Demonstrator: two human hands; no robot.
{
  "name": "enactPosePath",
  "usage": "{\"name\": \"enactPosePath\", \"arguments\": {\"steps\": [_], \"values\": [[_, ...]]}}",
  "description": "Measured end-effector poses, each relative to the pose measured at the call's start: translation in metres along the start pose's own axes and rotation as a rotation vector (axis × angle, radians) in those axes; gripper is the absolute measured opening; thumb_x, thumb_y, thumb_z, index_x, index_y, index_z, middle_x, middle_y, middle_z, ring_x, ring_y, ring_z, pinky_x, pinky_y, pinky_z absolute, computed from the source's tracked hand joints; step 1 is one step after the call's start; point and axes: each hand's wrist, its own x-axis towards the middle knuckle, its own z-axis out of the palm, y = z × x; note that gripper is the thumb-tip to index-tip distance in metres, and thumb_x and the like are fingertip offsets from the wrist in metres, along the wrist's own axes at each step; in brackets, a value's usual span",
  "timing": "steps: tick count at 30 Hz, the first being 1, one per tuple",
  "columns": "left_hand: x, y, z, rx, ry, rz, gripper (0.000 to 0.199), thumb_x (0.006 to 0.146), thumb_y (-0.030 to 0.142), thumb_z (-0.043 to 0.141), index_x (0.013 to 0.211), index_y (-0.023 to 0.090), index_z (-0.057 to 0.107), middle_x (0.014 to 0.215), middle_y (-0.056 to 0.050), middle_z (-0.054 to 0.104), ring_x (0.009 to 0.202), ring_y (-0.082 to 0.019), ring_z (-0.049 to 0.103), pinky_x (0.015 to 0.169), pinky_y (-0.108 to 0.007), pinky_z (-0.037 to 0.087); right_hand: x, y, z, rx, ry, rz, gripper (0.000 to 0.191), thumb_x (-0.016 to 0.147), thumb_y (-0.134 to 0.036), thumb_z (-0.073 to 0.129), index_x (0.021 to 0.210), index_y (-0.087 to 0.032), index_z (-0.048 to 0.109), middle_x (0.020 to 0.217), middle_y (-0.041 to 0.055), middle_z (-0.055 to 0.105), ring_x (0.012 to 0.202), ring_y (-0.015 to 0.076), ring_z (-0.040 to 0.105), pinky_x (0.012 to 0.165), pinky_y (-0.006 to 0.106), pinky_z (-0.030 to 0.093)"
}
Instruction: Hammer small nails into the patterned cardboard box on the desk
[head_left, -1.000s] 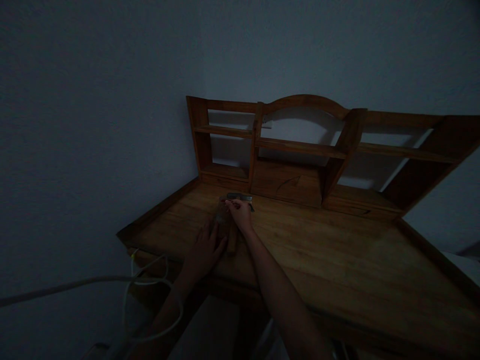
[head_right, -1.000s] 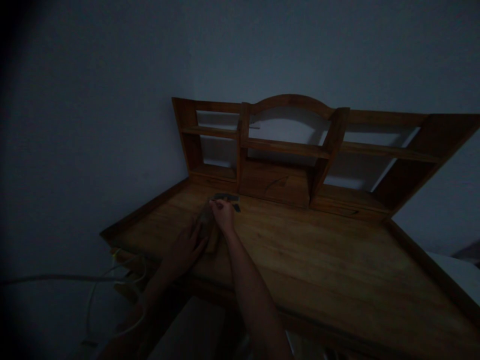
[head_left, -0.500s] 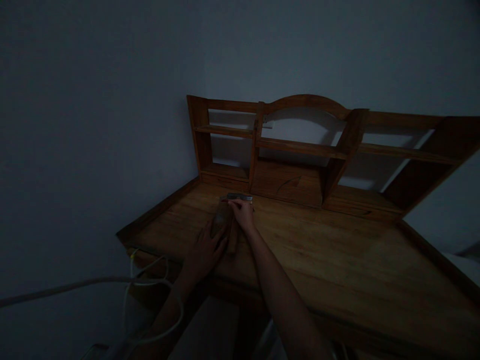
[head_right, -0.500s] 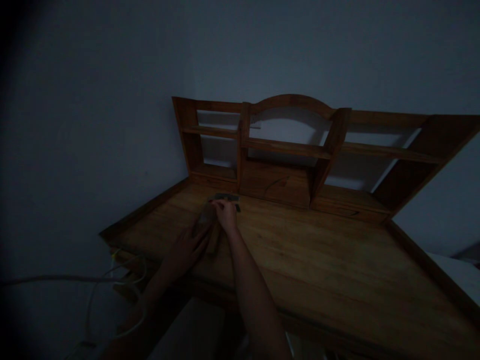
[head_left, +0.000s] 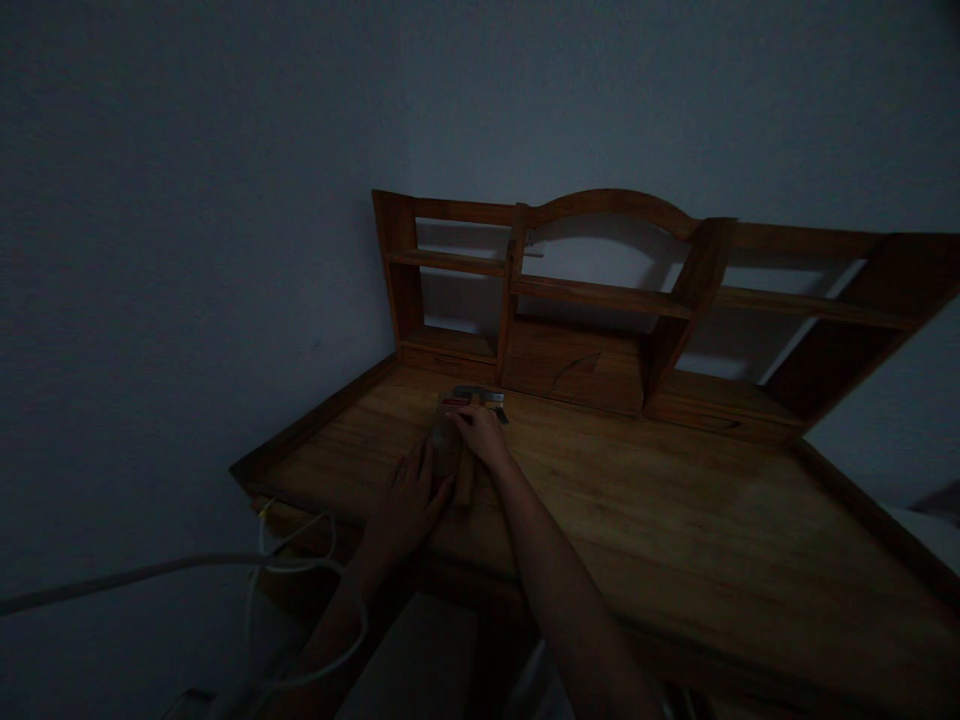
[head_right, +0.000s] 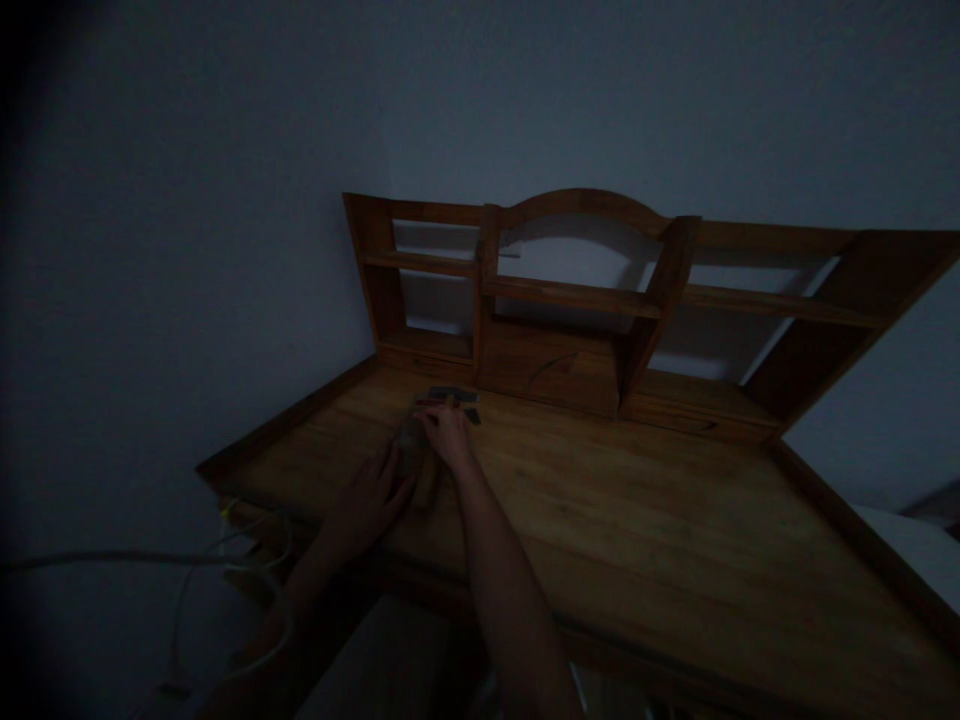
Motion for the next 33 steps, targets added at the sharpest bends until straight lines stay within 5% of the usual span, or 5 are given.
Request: {"name": "enactPosePath", "arguments": {"steps": [12, 21, 26, 33], "values": [[-0.001, 0.002, -0.013, -0.052, -0.058, 0.047, 0.052, 0.095, 0.041, 0.032, 0.140, 0.017, 0.038, 0.149, -0.016, 0.035, 0.137, -0.029, 0.030, 0.109, -0.049, 0.028, -0.002, -0.008, -0.005, -0.064, -0.045, -0.046, 0.026, 0.091, -0.037, 0.052, 0.092, -0.025, 0.075, 0.093, 0.0045, 0.074, 0.087, 0.0199, 0.066, 0.075, 0.027, 0.043], [0.003, 0.003, -0.002, -0.035, -0.031, -0.026, 0.066, 0.094, 0.047, 0.031, 0.147, 0.008, 0.022, 0.151, -0.021, 0.028, 0.137, -0.029, 0.031, 0.110, -0.046, 0.027, -0.004, -0.015, -0.011, -0.109, -0.088, -0.075, 0.023, 0.086, -0.036, 0.057, 0.089, -0.024, 0.076, 0.091, 0.0059, 0.073, 0.087, 0.0205, 0.064, 0.078, 0.030, 0.041], [0.001, 0.004, -0.006, -0.013, -0.048, 0.016, 0.060, 0.095, 0.044, 0.030, 0.144, 0.010, 0.029, 0.149, -0.020, 0.031, 0.137, -0.029, 0.031, 0.110, -0.047, 0.027, -0.003, -0.017, -0.012, -0.097, -0.105, -0.084, 0.023, 0.086, -0.037, 0.057, 0.089, -0.024, 0.077, 0.091, 0.0052, 0.074, 0.085, 0.0207, 0.065, 0.076, 0.030, 0.042], [0.000, 0.006, -0.010, -0.029, -0.015, -0.013, 0.060, 0.095, 0.044, 0.031, 0.145, 0.012, 0.027, 0.149, -0.019, 0.032, 0.135, -0.029, 0.035, 0.109, -0.046, 0.029, -0.003, -0.016, -0.014, -0.042, -0.146, -0.072, 0.023, 0.086, -0.035, 0.057, 0.088, -0.023, 0.077, 0.084, 0.0030, 0.074, 0.073, 0.0171, 0.065, 0.062, 0.025, 0.039]]}}
